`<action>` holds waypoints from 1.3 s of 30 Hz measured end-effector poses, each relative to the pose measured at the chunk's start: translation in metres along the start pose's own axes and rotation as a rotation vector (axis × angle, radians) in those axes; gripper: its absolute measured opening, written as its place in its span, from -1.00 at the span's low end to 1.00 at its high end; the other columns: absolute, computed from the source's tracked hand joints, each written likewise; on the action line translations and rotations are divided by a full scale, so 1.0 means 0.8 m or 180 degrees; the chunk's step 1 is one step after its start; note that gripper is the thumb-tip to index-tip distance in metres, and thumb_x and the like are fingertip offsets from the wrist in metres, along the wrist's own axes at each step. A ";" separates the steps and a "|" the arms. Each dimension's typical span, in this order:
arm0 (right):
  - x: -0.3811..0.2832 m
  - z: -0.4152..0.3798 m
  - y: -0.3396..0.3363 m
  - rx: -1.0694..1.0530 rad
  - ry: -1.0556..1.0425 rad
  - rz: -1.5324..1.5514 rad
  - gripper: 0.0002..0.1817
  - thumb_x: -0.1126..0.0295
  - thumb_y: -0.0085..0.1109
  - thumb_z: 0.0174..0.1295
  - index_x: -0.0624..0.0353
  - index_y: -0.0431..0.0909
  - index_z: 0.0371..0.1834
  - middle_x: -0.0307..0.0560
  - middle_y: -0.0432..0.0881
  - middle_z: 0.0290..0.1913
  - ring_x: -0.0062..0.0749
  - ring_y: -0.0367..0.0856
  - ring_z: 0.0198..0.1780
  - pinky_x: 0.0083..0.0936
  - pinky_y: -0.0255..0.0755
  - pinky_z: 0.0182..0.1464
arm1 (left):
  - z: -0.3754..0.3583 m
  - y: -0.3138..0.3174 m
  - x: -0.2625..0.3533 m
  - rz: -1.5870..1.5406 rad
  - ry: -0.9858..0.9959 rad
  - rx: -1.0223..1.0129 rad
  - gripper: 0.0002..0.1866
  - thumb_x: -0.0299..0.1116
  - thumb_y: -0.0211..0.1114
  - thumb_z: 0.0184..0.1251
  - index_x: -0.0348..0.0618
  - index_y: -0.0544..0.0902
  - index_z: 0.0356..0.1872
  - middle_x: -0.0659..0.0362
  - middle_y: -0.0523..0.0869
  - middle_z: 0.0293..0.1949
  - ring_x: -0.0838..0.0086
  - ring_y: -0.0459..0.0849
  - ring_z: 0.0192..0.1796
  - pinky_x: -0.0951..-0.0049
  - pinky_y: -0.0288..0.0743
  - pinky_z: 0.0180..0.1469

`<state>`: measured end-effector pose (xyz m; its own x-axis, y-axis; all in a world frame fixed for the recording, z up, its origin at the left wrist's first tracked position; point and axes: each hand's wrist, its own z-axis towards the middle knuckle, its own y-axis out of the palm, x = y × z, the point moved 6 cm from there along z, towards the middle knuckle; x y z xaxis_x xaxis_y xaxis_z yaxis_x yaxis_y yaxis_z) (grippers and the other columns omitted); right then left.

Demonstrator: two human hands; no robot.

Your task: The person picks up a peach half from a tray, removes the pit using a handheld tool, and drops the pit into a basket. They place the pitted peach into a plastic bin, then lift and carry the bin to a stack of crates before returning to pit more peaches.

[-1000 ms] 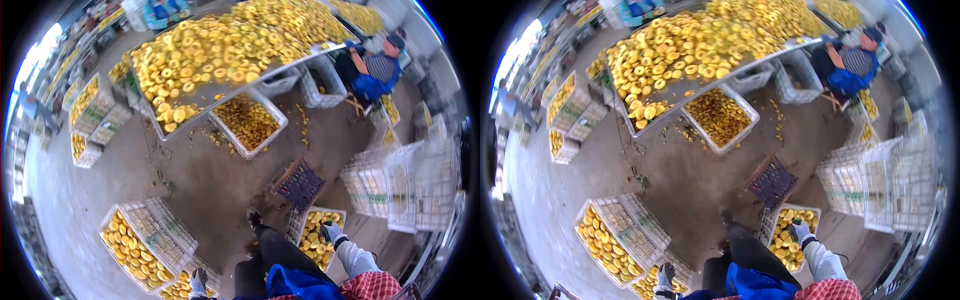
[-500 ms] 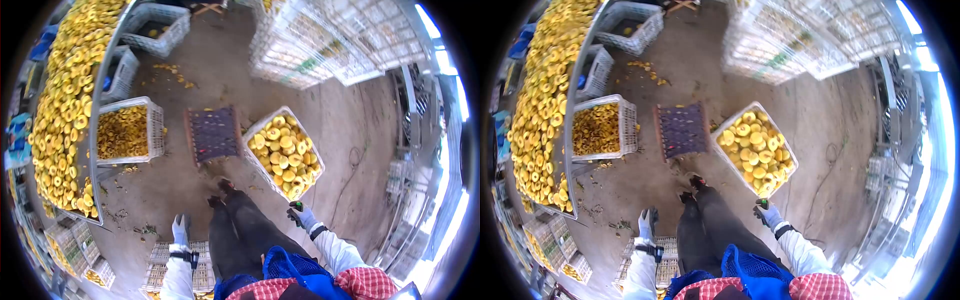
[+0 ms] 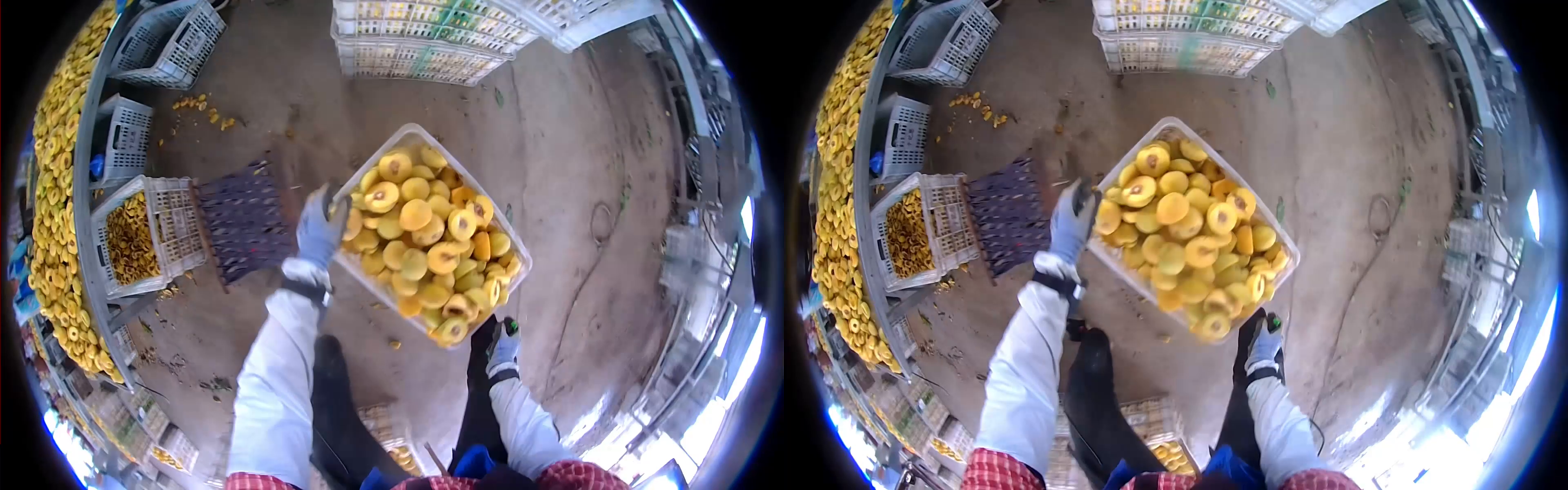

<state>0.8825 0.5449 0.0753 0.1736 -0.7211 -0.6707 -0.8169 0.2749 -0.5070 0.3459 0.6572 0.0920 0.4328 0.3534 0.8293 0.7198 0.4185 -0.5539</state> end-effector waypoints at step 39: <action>-0.040 0.211 0.124 -0.2921 0.0443 -0.0385 -0.68 0.41 0.07 0.17 0.19 0.49 0.01 -0.19 0.61 -0.18 -0.49 0.60 -0.20 -0.60 0.51 -0.13 | -0.537 0.087 -0.187 -0.4005 -0.3523 0.2056 -0.44 0.08 0.06 0.40 -0.16 0.38 0.20 0.08 0.55 0.05 0.27 0.59 0.02 0.30 0.55 0.06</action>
<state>0.8888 0.7025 -0.0453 0.2668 -0.7980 -0.5404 -0.9226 -0.3736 0.0963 0.5646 0.2740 -0.0396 -0.8736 -0.1776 0.4531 -0.1252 0.9817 0.1434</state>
